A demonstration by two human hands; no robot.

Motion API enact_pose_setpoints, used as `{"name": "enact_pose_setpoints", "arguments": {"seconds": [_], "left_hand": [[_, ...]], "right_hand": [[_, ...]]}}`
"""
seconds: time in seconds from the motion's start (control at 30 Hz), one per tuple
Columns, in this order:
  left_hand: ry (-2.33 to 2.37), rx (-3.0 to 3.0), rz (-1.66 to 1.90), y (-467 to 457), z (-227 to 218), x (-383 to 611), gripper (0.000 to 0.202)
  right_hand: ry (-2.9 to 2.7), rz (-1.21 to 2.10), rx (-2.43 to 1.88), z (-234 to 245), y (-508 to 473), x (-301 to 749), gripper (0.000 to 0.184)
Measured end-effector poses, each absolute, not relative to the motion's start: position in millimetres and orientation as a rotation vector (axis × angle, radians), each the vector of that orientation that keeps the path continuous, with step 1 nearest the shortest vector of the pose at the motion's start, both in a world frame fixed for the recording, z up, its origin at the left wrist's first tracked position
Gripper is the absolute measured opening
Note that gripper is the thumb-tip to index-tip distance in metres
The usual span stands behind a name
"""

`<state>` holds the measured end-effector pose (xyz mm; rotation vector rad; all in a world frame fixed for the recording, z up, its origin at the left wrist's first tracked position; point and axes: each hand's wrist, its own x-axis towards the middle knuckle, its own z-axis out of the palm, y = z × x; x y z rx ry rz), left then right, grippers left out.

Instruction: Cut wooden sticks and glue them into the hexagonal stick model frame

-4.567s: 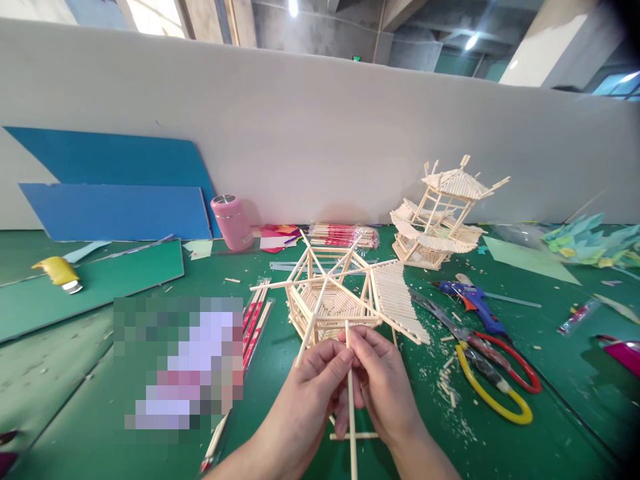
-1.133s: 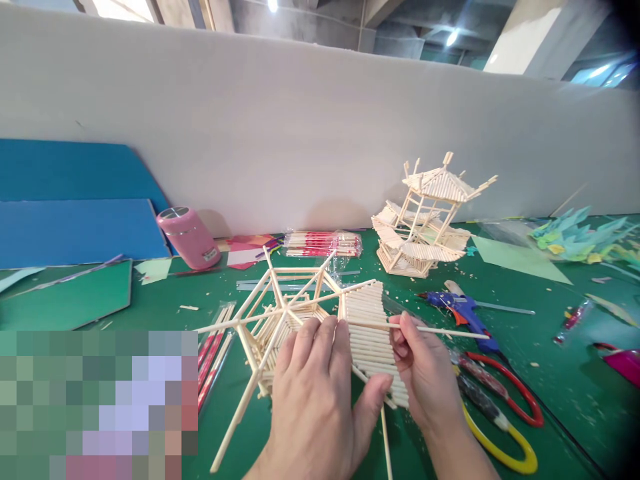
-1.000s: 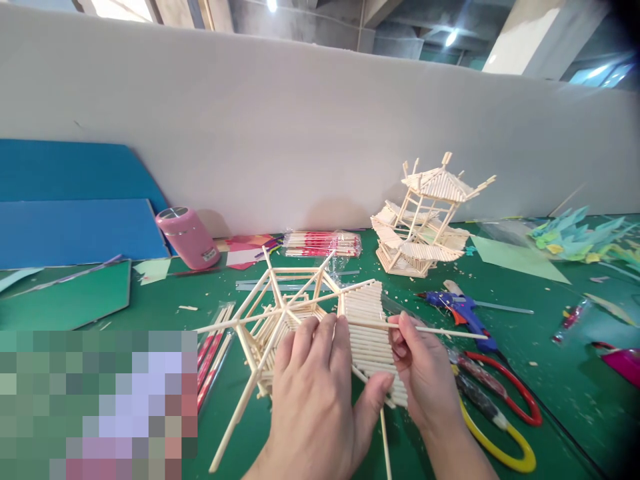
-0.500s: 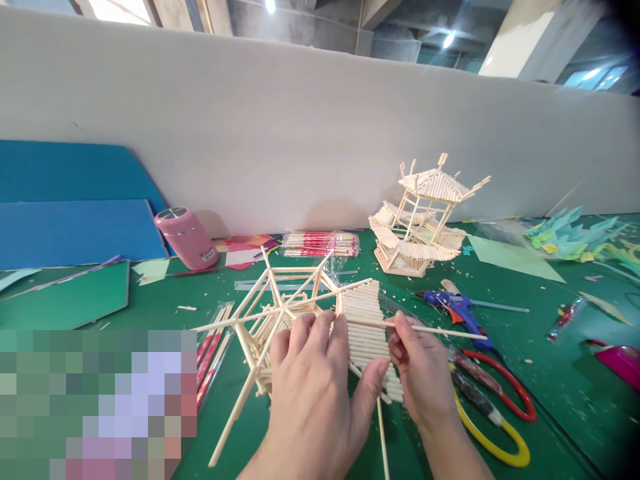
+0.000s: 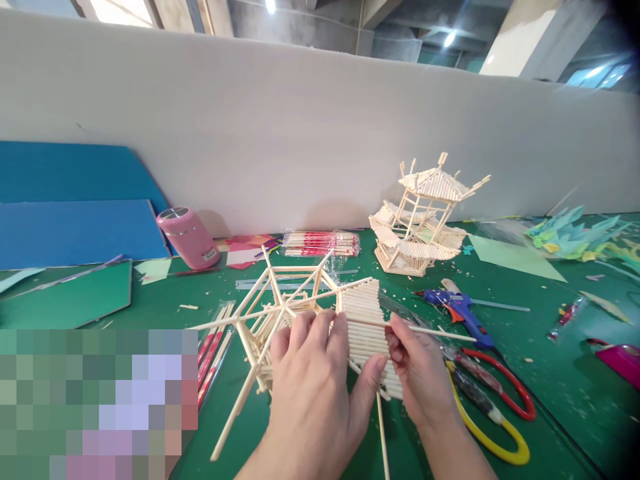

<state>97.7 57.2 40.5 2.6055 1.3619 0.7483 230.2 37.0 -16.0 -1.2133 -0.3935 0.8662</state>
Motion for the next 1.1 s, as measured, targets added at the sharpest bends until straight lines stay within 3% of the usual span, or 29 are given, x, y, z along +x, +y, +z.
{"name": "enact_pose_setpoints", "arguments": {"seconds": [0.5, 0.57, 0.67, 0.73, 0.8, 1.1], "left_hand": [[1.373, 2.611, 0.712, 57, 39, 97, 0.039], [1.378, 2.604, 0.714, 57, 39, 98, 0.04], [1.385, 2.588, 0.688, 56, 40, 98, 0.041], [1.394, 2.582, 0.673, 56, 40, 98, 0.042], [1.398, 2.587, 0.665, 55, 40, 98, 0.042], [1.41, 2.58, 0.672, 56, 38, 98, 0.042]], "right_hand": [[-0.538, 0.82, -1.297, -16, 18, 230, 0.037], [-0.628, 0.648, -1.355, -15, 7, 232, 0.031], [-1.052, 0.099, -1.423, -8, -3, 244, 0.004], [-1.402, -0.262, -1.464, -1, -1, 256, 0.02], [-1.643, -0.435, -1.562, 5, 6, 268, 0.025], [-2.004, -0.273, -1.691, 10, 23, 284, 0.019]]}}
